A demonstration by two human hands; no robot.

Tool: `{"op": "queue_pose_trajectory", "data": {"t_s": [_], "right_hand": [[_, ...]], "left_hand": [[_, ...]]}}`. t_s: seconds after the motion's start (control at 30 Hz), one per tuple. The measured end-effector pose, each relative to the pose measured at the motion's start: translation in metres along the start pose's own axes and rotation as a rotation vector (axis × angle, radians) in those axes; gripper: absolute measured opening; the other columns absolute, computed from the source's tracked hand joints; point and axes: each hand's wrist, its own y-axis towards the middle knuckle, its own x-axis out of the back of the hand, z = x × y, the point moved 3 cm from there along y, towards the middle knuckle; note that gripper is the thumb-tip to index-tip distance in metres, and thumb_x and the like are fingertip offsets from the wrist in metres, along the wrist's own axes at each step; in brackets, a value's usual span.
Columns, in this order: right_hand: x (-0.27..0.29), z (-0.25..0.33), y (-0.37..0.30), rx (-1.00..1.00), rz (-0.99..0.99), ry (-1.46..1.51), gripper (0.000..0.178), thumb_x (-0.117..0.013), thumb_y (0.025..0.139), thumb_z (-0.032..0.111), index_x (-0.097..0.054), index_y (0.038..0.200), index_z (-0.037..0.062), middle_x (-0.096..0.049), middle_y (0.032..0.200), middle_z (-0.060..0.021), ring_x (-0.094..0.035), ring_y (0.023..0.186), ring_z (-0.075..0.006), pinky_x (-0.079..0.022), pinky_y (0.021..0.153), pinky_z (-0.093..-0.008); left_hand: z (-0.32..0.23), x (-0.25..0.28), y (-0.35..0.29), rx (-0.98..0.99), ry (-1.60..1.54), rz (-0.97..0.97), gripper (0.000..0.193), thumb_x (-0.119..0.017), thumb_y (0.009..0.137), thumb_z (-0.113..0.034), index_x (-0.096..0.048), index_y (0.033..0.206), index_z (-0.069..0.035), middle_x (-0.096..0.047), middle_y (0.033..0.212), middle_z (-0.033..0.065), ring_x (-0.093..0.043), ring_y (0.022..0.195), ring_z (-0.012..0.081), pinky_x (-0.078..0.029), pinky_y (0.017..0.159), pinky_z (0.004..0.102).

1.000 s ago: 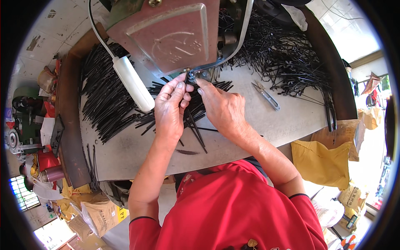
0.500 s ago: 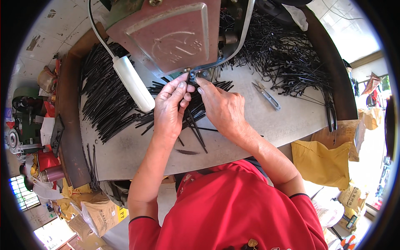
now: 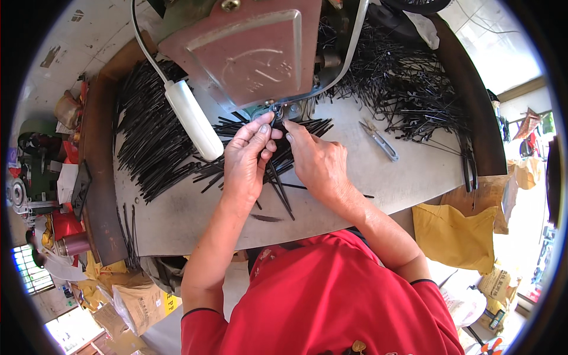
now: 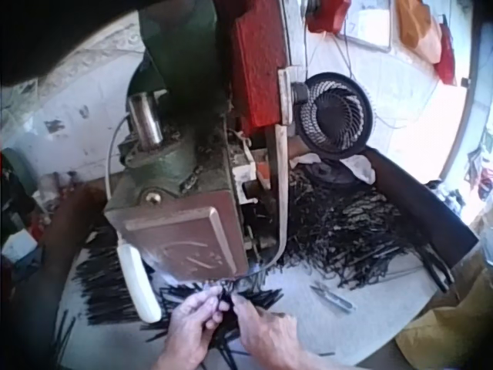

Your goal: The person repeatedly picks up thin black metal rods from a pile on a workbench and bends them into a U-shape using a manual bending machine. The person then places the bent rods into a separate pile on the table. The process is repetitive and involves handling the rods one by one.

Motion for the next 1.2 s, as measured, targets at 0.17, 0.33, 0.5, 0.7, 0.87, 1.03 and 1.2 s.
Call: {"op": "queue_pose_trajectory", "data": {"t_s": [0.17, 0.33, 0.5, 0.7, 0.87, 1.03, 1.2], "right_hand": [[0.003, 0.002, 0.005, 0.018, -0.031, 0.031, 0.030, -0.057, 0.085, 0.009, -0.056, 0.115, 0.0113, -0.062, 0.064, -0.0105, -0.062, 0.054, -0.0295, -0.049, 0.048, -0.0402], [0.002, 0.003, 0.010, 0.016, -0.003, 0.021, 0.033, -0.054, 0.080, 0.005, -0.053, 0.112, 0.0073, -0.065, 0.070, -0.0105, -0.062, 0.053, -0.0313, -0.048, 0.046, -0.0418], [0.000, 0.003, 0.011, 0.010, -0.031, 0.042, 0.033, -0.054, 0.081, 0.006, -0.052, 0.114, 0.0075, -0.065, 0.069, -0.0109, -0.063, 0.054, -0.0318, -0.049, 0.046, -0.0428], [-0.003, 0.003, 0.006, -0.018, 0.005, 0.031, 0.032, -0.054, 0.083, 0.007, -0.051, 0.116, 0.0081, -0.065, 0.071, -0.0106, -0.063, 0.055, -0.0319, -0.049, 0.047, -0.0432], [-0.006, 0.004, 0.002, -0.014, -0.017, 0.060, 0.031, -0.054, 0.085, 0.008, -0.051, 0.116, 0.0087, -0.065, 0.071, -0.0098, -0.063, 0.055, -0.0322, -0.049, 0.047, -0.0430], [-0.003, 0.003, 0.010, -0.019, -0.011, 0.070, 0.030, -0.054, 0.084, 0.008, -0.051, 0.114, 0.0092, -0.066, 0.074, -0.0110, -0.063, 0.056, -0.0335, -0.049, 0.047, -0.0436], [-0.005, 0.003, 0.011, -0.049, -0.008, 0.085, 0.028, -0.053, 0.085, 0.007, -0.052, 0.112, 0.0093, -0.067, 0.076, -0.0124, -0.063, 0.057, -0.0348, -0.048, 0.048, -0.0449]], "left_hand": [[-0.007, -0.006, -0.004, -0.043, 0.043, -0.017, 0.031, -0.057, 0.092, -0.007, -0.053, 0.121, 0.003, -0.064, 0.088, 0.0064, -0.052, 0.067, 0.0055, -0.044, 0.060, 0.0169], [-0.009, -0.006, 0.000, -0.046, 0.059, -0.012, 0.027, -0.057, 0.092, -0.008, -0.057, 0.116, 0.003, -0.064, 0.086, 0.0050, -0.053, 0.068, 0.0056, -0.045, 0.061, 0.0168], [-0.012, -0.009, 0.002, -0.009, 0.058, -0.036, 0.026, -0.056, 0.093, -0.009, -0.058, 0.116, 0.002, -0.064, 0.086, 0.0045, -0.053, 0.068, 0.0056, -0.045, 0.063, 0.0172], [-0.008, 0.001, 0.004, 0.032, 0.054, 0.003, 0.027, -0.056, 0.093, -0.009, -0.058, 0.117, 0.000, -0.064, 0.087, 0.0050, -0.053, 0.068, 0.0058, -0.044, 0.063, 0.0172], [-0.006, 0.000, -0.002, 0.057, -0.001, -0.027, 0.028, -0.057, 0.092, -0.009, -0.058, 0.119, 0.000, -0.064, 0.088, 0.0056, -0.053, 0.069, 0.0055, -0.045, 0.063, 0.0167], [-0.012, -0.003, 0.002, -0.006, 0.069, -0.006, 0.028, -0.057, 0.092, -0.010, -0.057, 0.118, 0.001, -0.064, 0.088, 0.0056, -0.054, 0.069, 0.0058, -0.046, 0.064, 0.0175], [-0.010, -0.004, 0.005, 0.004, 0.045, -0.007, 0.027, -0.057, 0.093, -0.009, -0.057, 0.118, 0.002, -0.064, 0.088, 0.0053, -0.055, 0.069, 0.0061, -0.047, 0.065, 0.0173]]}}
